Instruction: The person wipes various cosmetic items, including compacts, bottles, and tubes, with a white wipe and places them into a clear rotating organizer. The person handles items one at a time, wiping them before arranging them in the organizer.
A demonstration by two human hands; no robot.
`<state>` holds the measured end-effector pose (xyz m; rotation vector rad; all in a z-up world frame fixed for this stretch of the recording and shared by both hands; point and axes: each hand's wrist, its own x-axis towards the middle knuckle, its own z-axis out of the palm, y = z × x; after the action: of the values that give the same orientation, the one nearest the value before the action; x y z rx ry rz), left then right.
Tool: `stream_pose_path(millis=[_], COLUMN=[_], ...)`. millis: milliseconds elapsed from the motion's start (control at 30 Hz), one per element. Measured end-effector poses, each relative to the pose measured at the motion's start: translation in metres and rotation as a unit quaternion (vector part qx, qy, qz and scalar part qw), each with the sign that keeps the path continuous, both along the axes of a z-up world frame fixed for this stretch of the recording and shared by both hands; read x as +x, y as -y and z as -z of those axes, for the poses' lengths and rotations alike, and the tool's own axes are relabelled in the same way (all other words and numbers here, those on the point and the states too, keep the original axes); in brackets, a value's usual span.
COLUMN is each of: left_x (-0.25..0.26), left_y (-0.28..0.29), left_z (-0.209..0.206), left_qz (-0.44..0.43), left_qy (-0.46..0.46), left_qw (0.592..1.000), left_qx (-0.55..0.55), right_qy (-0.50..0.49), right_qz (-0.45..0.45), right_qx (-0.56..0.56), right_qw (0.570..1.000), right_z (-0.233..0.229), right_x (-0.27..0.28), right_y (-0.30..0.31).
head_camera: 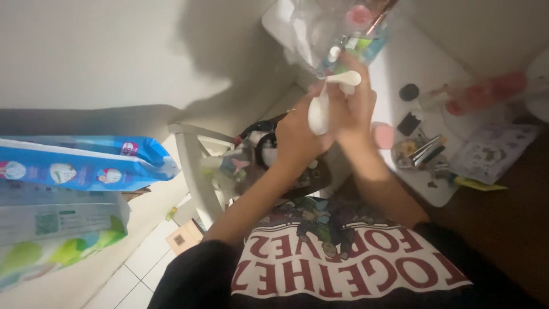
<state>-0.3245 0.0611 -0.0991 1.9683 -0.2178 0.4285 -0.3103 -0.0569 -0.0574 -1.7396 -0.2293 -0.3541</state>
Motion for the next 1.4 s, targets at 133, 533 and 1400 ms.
stream_pose_path(millis=[133, 533, 1400], left_x=[0.000, 0.001, -0.009], left_y=[0.000, 0.019, 0.012], left_z=[-0.004, -0.012, 0.017], left_qz=[0.054, 0.113, 0.119], left_qy=[-0.054, -0.078, 0.007], left_qw=[0.997, 0.984, 0.978], left_qx=[0.002, 0.114, 0.171], right_qy=[-0.101, -0.070, -0.168], right_qz=[-0.160, -0.027, 0.040], right_qx=[0.119, -0.256, 0.601], right_qw=[0.975, 0.964, 0.780], right_z=[0.006, -0.013, -0.037], right_x=[0.009, 0.019, -0.017], right_y=[0.052, 0.091, 0.047])
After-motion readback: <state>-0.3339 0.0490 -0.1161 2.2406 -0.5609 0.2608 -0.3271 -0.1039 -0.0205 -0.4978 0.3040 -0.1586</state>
